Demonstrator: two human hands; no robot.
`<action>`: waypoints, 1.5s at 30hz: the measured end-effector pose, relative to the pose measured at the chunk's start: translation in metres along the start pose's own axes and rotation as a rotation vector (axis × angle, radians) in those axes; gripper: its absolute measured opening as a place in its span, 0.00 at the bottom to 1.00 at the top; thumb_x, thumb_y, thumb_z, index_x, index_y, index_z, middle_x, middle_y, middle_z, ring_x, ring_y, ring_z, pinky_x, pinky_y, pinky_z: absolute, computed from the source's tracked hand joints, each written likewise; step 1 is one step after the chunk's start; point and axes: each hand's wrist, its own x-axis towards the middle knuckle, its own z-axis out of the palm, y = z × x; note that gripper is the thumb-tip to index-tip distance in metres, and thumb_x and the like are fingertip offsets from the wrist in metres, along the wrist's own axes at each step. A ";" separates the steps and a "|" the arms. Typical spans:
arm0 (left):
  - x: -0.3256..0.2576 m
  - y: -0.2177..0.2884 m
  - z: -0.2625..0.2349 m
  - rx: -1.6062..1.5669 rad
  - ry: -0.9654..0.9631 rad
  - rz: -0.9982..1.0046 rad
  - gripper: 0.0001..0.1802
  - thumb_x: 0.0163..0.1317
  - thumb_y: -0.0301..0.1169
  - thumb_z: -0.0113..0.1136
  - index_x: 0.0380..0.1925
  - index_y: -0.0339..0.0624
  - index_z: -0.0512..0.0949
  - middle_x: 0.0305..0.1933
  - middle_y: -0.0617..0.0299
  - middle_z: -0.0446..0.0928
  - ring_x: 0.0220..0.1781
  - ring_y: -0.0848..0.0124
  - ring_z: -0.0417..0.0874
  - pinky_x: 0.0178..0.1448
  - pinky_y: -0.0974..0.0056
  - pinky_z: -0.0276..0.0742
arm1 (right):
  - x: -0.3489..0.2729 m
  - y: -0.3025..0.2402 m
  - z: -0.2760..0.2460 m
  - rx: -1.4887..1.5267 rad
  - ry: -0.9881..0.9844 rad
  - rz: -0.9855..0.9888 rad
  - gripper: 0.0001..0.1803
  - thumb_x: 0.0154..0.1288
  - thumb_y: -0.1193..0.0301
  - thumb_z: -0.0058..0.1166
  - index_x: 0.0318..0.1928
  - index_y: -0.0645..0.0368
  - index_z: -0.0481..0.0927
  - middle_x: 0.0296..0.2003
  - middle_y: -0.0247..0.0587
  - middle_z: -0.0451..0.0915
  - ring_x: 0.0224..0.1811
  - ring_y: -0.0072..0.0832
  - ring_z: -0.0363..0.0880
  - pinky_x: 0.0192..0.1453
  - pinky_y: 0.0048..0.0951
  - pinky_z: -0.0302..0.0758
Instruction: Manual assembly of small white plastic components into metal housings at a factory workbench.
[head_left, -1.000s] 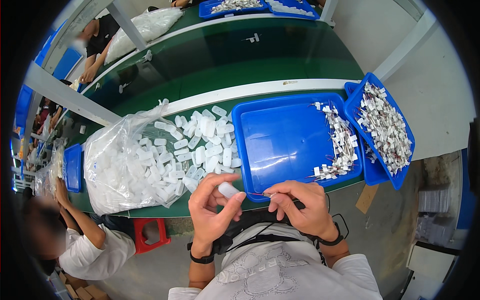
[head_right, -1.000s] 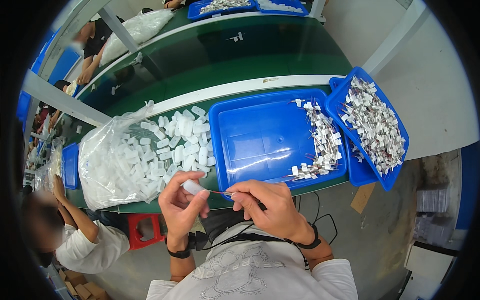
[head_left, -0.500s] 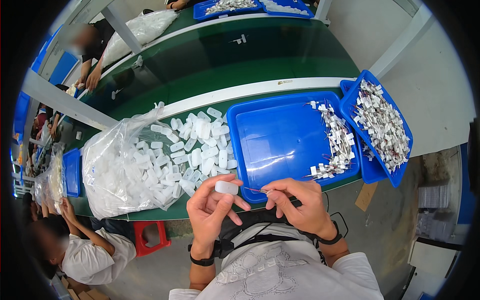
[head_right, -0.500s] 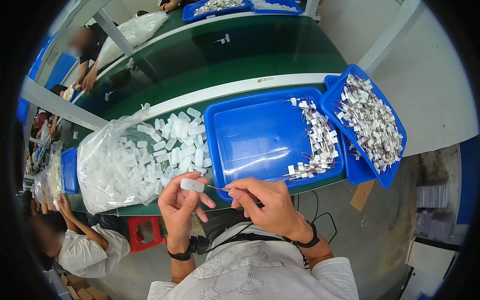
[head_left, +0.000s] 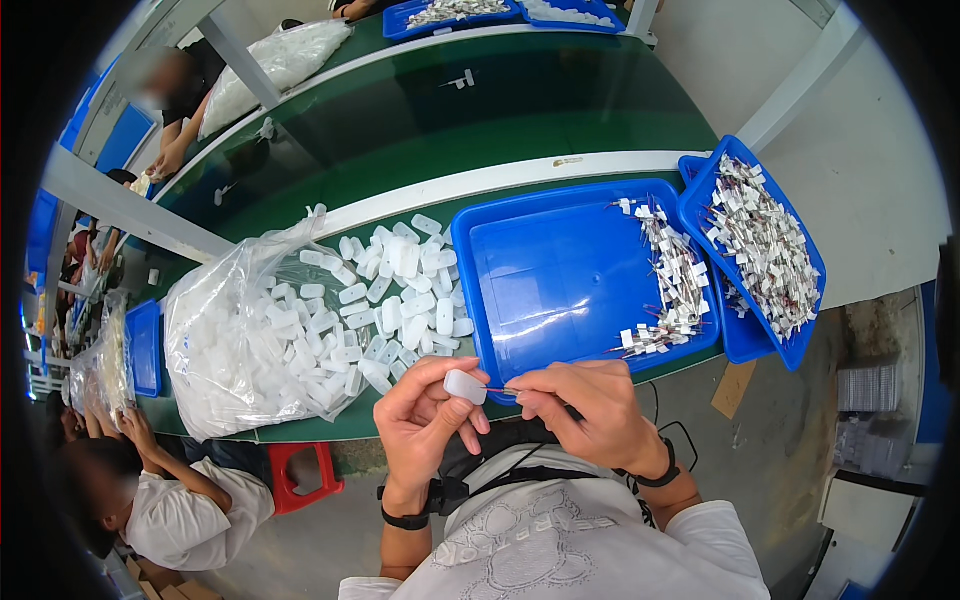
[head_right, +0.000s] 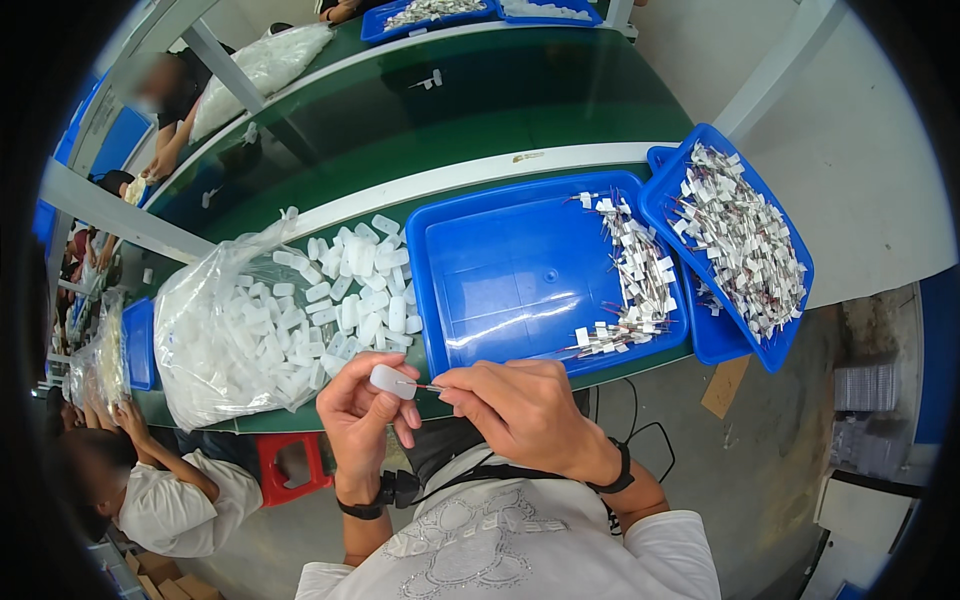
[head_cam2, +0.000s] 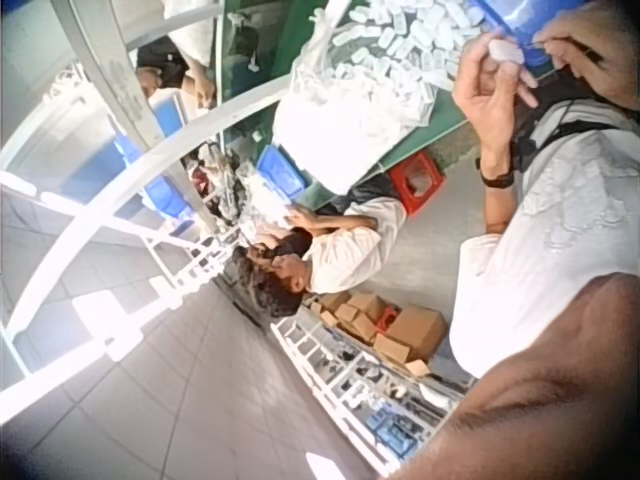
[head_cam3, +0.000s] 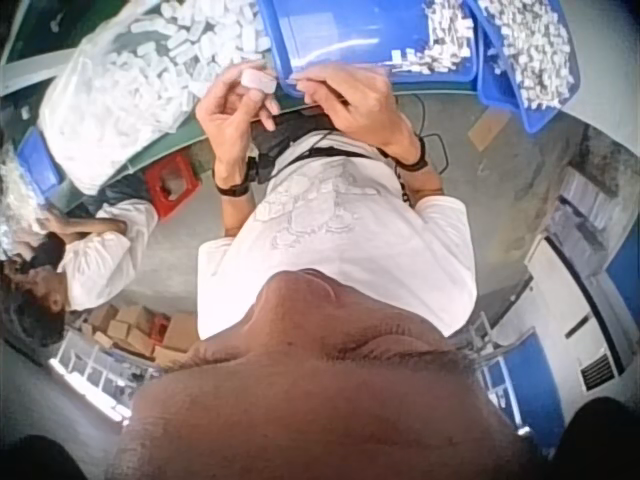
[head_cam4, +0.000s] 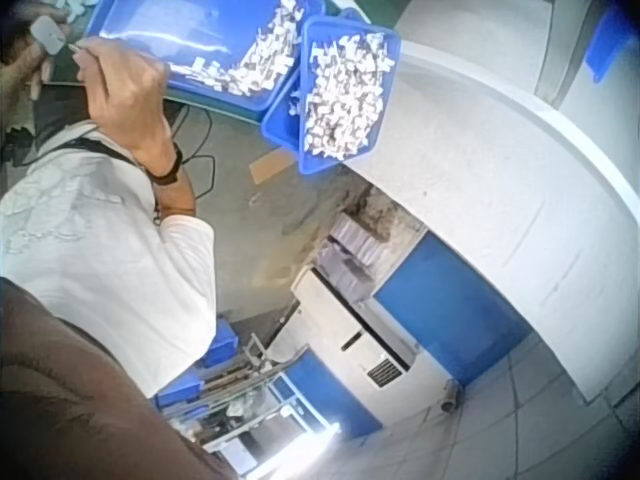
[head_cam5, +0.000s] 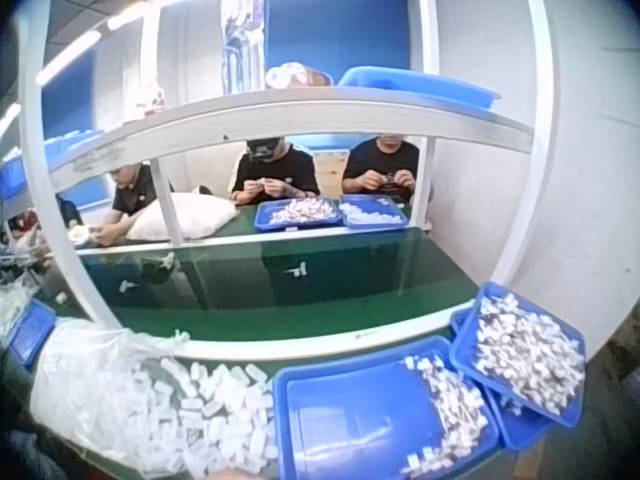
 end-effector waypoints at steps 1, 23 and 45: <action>0.000 0.000 0.001 0.013 0.006 0.012 0.18 0.72 0.18 0.61 0.60 0.22 0.77 0.51 0.43 0.82 0.33 0.67 0.87 0.25 0.71 0.85 | -0.001 0.002 0.001 -0.027 -0.014 -0.007 0.06 0.66 0.81 0.65 0.43 0.65 0.88 0.25 0.41 0.87 0.24 0.28 0.88 0.29 0.26 0.81; 0.003 0.000 0.004 0.165 -0.040 0.073 0.21 0.68 0.12 0.60 0.61 0.27 0.80 0.55 0.46 0.77 0.36 0.71 0.84 0.29 0.74 0.85 | -0.003 0.003 -0.001 -0.102 -0.041 -0.007 0.06 0.65 0.81 0.66 0.43 0.64 0.88 0.26 0.38 0.87 0.25 0.28 0.88 0.29 0.27 0.80; 0.001 -0.007 0.006 0.168 0.000 0.109 0.14 0.61 0.12 0.69 0.47 0.24 0.82 0.51 0.43 0.82 0.39 0.66 0.90 0.33 0.71 0.88 | -0.003 0.005 0.003 -0.045 -0.052 -0.077 0.05 0.63 0.81 0.69 0.39 0.64 0.86 0.25 0.39 0.87 0.21 0.28 0.87 0.25 0.26 0.78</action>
